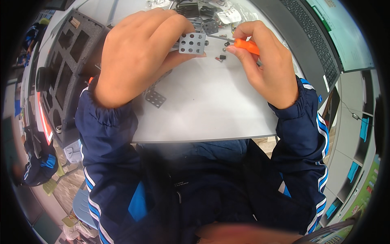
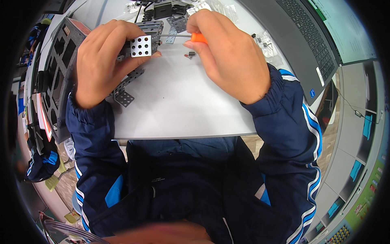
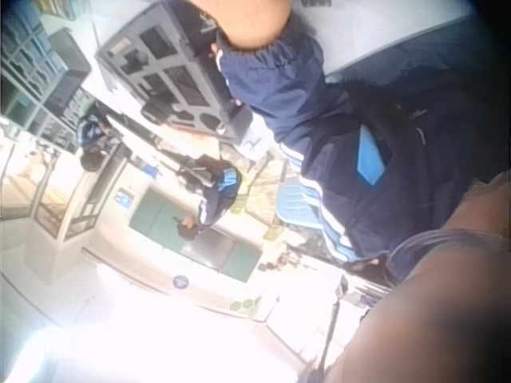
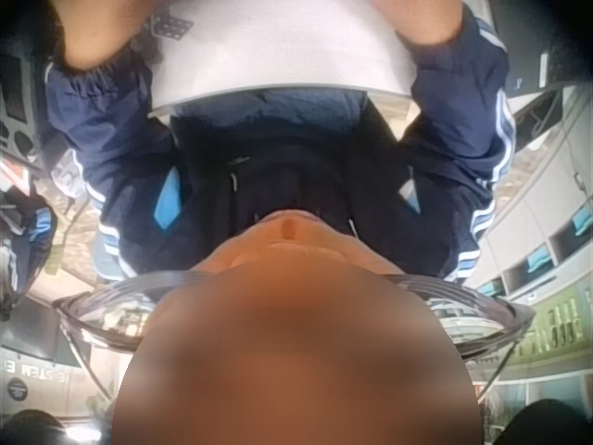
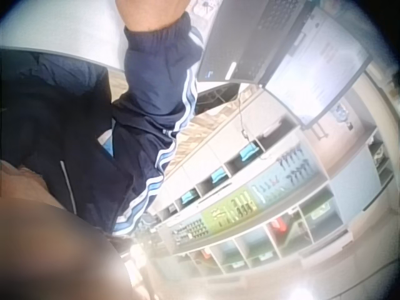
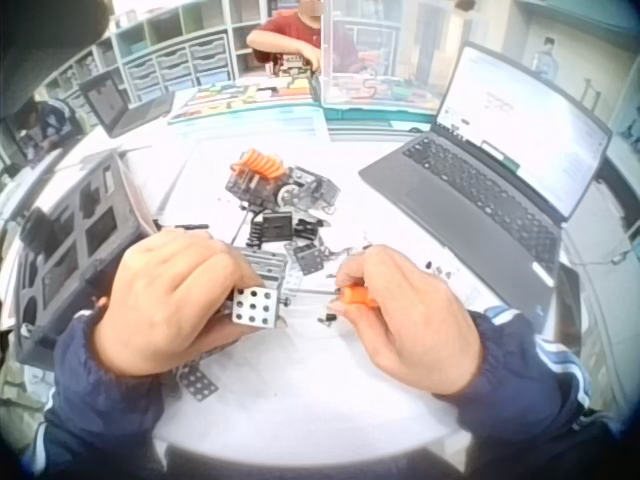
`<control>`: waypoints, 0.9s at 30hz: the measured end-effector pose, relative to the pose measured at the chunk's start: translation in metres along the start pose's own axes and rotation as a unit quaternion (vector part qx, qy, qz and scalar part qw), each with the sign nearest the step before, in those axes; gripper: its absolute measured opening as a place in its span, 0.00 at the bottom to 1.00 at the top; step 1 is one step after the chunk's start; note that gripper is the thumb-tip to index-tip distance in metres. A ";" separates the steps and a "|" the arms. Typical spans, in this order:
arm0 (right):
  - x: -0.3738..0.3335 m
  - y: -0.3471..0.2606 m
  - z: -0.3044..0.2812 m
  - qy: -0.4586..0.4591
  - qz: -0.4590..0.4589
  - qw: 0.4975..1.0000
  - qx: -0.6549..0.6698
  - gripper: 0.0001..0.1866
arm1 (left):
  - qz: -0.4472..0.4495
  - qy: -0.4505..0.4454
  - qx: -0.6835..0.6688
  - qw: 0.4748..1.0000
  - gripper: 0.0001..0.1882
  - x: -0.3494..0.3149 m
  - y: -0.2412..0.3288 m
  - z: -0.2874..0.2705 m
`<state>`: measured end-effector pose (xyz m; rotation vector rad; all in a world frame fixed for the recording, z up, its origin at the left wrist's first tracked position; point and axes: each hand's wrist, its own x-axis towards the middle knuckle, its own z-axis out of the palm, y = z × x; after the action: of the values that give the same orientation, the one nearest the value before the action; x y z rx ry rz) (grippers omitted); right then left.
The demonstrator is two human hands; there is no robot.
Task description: The person assembles a metal frame by inserting and tightening screws into pre-drilled holes using an orange-handled screwdriver. They handle multiple metal brackets and small fasteners, aligning parts and securing them one at a time.
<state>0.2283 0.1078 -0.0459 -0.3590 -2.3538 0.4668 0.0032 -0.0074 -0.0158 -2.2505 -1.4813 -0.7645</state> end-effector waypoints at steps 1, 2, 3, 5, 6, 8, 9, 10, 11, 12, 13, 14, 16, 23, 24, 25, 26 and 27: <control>0.000 -0.001 0.000 0.001 0.001 1.000 -0.006 0.14 | 0.005 0.004 0.002 1.000 0.19 0.000 0.000 0.000; 0.000 -0.001 0.000 0.007 -0.001 1.000 -0.013 0.12 | 0.006 0.007 0.004 1.000 0.19 0.000 0.000 0.000; 0.001 -0.001 -0.001 0.012 -0.003 1.000 -0.020 0.11 | 0.003 0.010 0.004 1.000 0.19 0.000 0.000 0.000; 0.001 -0.002 -0.002 0.002 -0.015 0.999 -0.037 0.09 | -0.001 0.008 0.004 1.000 0.19 -0.001 0.000 0.000; 0.002 -0.002 -0.003 0.003 -0.019 0.999 -0.043 0.08 | -0.008 0.008 0.003 1.000 0.19 0.000 0.001 0.000; 0.003 -0.002 -0.003 0.027 -0.014 0.999 -0.011 0.06 | -0.009 0.014 0.011 1.000 0.19 -0.001 0.001 0.000; 0.003 -0.002 -0.002 0.041 -0.010 0.999 0.008 0.05 | -0.016 0.016 0.013 1.000 0.19 -0.001 0.001 0.000; 0.003 -0.002 -0.003 0.039 -0.008 0.999 0.008 0.05 | -0.013 0.019 0.016 1.000 0.19 -0.001 0.001 0.000; 0.003 -0.002 -0.004 0.035 -0.006 0.999 0.010 0.05 | -0.014 0.021 0.018 1.000 0.19 -0.001 0.000 0.000; 0.003 -0.002 -0.005 0.036 -0.002 0.999 0.013 0.04 | -0.018 0.023 0.019 0.999 0.19 -0.001 0.000 0.000; 0.003 -0.002 -0.006 0.022 -0.005 1.000 0.013 0.04 | -0.014 0.024 0.021 0.999 0.19 -0.001 0.000 0.000; 0.002 -0.002 -0.006 0.012 -0.006 1.000 0.014 0.04 | -0.014 0.025 0.021 0.999 0.19 -0.001 0.000 0.000; 0.002 -0.002 -0.006 0.003 -0.012 1.000 0.010 0.03 | -0.013 0.023 0.020 0.999 0.19 -0.001 0.000 0.000; 0.000 -0.001 -0.005 -0.015 -0.025 1.000 0.001 0.06 | -0.008 0.023 0.014 1.000 0.19 0.000 0.000 0.000; 0.000 -0.001 -0.005 -0.019 -0.026 0.999 0.002 0.05 | -0.010 0.024 0.016 1.000 0.19 0.000 0.000 0.001; 0.000 -0.001 -0.005 -0.020 -0.025 0.999 0.001 0.06 | -0.005 0.023 0.017 1.000 0.19 0.000 0.000 0.000; 0.000 -0.002 -0.005 -0.020 -0.025 0.999 0.000 0.06 | -0.004 0.022 0.018 1.000 0.19 0.000 -0.001 0.000; 0.000 -0.002 -0.005 -0.020 -0.024 1.000 -0.001 0.06 | -0.006 0.022 0.018 1.000 0.19 0.000 -0.001 0.000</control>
<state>0.2314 0.1071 -0.0422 -0.2956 -2.3969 0.4532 0.0025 -0.0069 -0.0161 -2.1861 -1.4792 -0.7794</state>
